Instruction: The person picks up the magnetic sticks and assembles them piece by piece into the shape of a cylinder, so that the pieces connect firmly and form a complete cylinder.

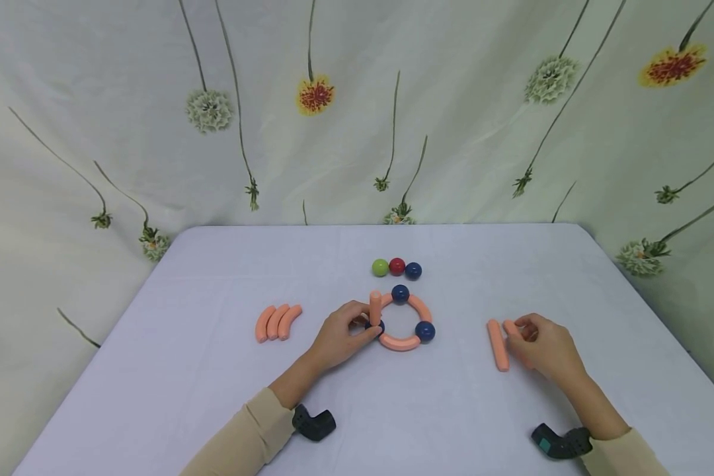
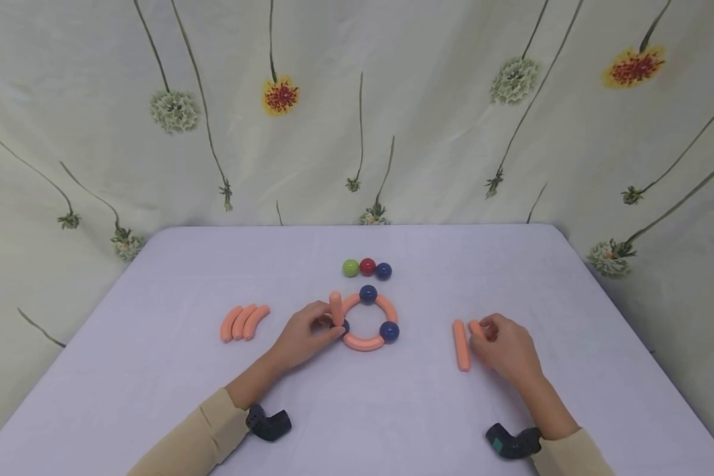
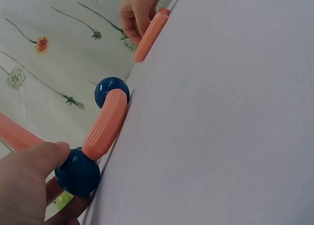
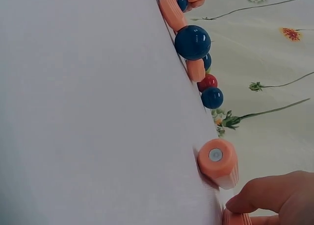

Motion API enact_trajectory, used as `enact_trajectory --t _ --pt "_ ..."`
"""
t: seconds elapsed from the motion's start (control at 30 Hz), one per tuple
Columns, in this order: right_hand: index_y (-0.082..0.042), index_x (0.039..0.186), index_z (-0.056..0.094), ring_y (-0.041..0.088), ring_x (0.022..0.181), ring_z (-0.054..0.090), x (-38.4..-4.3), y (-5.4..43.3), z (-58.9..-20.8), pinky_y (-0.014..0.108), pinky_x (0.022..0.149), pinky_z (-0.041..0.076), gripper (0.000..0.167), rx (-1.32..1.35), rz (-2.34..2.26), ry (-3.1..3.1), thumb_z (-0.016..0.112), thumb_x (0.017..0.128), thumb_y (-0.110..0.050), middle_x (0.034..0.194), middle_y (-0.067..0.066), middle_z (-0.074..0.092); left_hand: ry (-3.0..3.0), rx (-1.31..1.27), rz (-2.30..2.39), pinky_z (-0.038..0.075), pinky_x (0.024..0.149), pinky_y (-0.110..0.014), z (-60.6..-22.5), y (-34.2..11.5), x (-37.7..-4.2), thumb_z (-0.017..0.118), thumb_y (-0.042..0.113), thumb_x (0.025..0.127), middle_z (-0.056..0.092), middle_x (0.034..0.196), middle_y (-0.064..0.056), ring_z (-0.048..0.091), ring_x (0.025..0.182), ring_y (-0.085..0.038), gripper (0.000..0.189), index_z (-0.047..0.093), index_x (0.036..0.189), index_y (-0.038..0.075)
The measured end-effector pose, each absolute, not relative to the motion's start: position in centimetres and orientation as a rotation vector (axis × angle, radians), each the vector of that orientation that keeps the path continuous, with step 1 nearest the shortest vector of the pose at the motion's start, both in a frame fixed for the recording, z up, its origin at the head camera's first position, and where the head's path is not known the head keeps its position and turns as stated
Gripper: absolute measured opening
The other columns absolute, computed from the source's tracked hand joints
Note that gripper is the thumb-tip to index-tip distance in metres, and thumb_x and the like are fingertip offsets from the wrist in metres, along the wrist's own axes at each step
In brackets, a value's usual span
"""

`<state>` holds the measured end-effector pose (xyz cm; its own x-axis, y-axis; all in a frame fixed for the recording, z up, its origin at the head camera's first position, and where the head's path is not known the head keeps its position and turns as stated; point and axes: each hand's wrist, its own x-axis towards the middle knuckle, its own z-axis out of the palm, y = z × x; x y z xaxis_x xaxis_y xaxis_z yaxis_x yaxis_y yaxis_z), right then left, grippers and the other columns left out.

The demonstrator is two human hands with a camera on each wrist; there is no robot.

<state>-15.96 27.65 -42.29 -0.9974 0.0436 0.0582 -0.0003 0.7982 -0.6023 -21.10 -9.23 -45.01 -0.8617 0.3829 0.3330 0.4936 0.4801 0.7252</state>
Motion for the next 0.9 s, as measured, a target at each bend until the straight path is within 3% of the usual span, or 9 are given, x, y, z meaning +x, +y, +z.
enact_trajectory --t 0.5,0.77,0.9 --pt "0.006 0.116 0.062 0.027 0.083 0.059 -15.7 26.8 -40.4 0.026 0.054 0.046 0.037 -0.074 1.039 -2.721 0.068 0.090 -0.020 0.090 0.013 0.064 -2.583 -0.795 -1.372 0.050 0.082 -0.032 -45.1 -9.3 -21.0 0.073 0.020 0.088 0.063 0.104 0.002 0.060 0.092 -0.014 0.026 0.067 0.112 0.011" --pt "-0.001 0.116 0.064 0.010 0.076 0.058 -16.8 24.1 -38.3 0.022 0.060 0.049 0.034 0.043 1.273 -2.551 0.071 0.089 -0.021 0.098 0.013 0.064 -2.545 -0.828 -1.377 0.049 0.081 -0.033 -45.0 -9.3 -21.3 0.072 0.022 0.090 0.063 0.105 0.001 0.060 0.092 -0.015 0.026 0.066 0.113 0.011" --pt "-0.001 0.114 0.063 0.010 0.078 0.059 -17.2 22.2 -37.7 0.020 0.065 0.049 0.031 0.105 1.377 -2.543 0.072 0.088 -0.017 0.099 0.012 0.063 -2.543 -0.839 -1.372 0.049 0.081 -0.032 -45.3 -9.4 -21.3 0.073 0.021 0.089 0.063 0.104 0.001 0.060 0.092 -0.014 0.027 0.066 0.113 0.011"
